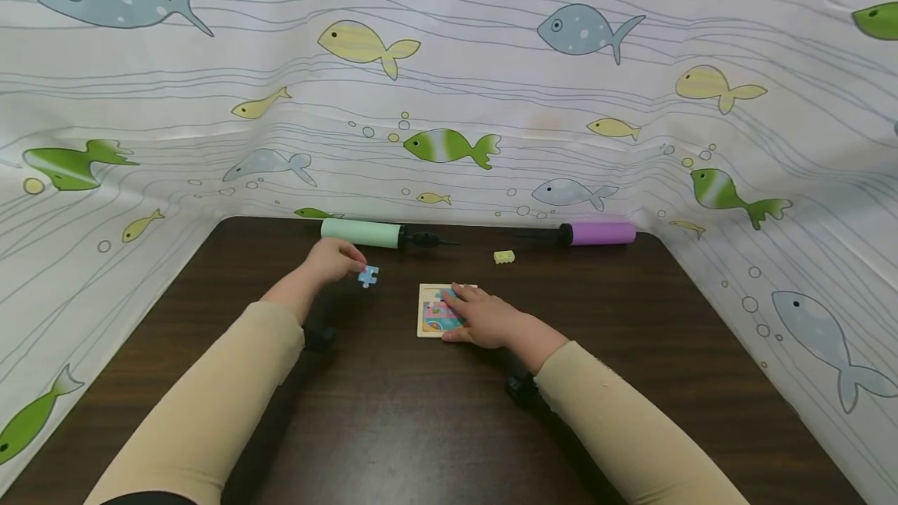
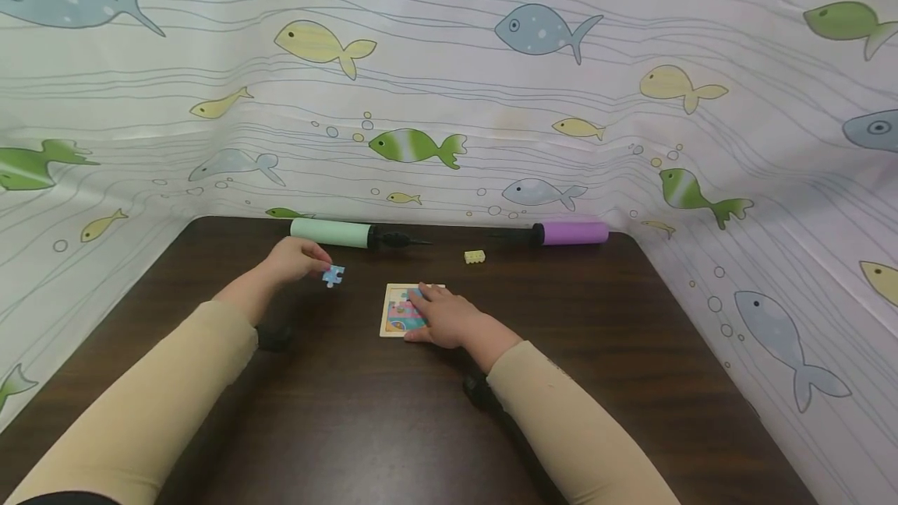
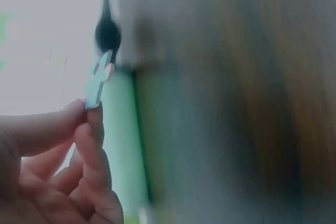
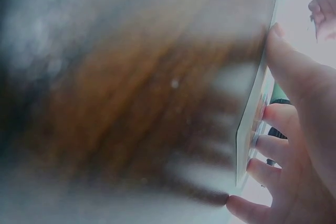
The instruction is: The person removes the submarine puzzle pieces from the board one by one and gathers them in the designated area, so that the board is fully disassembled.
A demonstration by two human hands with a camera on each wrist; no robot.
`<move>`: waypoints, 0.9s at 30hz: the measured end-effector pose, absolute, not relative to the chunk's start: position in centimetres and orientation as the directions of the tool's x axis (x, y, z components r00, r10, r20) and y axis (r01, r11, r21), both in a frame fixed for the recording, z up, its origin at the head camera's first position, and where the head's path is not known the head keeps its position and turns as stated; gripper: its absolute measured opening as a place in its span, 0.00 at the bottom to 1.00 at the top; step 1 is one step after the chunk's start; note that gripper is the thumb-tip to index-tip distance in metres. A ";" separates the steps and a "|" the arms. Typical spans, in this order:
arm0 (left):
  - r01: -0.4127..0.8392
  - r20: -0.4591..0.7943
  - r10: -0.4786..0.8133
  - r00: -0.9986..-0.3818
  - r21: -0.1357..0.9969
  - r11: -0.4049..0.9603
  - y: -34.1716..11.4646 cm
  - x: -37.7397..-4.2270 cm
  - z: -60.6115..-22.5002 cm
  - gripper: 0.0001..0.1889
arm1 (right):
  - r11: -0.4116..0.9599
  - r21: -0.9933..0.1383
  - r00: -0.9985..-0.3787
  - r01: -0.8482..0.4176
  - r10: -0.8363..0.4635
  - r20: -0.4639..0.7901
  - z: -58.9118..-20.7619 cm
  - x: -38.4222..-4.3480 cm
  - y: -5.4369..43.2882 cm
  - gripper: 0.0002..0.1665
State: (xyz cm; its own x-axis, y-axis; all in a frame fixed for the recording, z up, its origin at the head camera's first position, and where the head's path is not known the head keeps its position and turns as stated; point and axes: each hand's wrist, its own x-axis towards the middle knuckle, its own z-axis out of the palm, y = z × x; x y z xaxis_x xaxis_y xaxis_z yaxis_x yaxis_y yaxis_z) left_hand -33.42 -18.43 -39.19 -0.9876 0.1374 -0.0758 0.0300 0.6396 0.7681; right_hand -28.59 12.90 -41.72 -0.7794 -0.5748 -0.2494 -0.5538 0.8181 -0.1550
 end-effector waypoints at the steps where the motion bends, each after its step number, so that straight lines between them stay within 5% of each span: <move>1: 0.019 -0.085 0.132 -0.988 0.770 0.637 -19.5 -33.3 -38.9 0.09 | 0.819 -0.155 -0.779 -0.553 -0.574 -0.251 -41.7 -28.6 12.9 0.50; 14: -0.164 -0.307 0.094 -0.947 0.715 0.679 -28.8 -32.5 -40.2 0.08 | 0.822 -0.157 -0.781 -0.547 -0.569 -0.258 -41.5 -28.5 13.0 0.50; 27: -0.131 -0.252 0.058 -0.966 0.673 0.728 -29.0 -32.2 -40.8 0.07 | 0.823 -0.164 -0.780 -0.544 -0.568 -0.262 -41.4 -28.5 12.9 0.51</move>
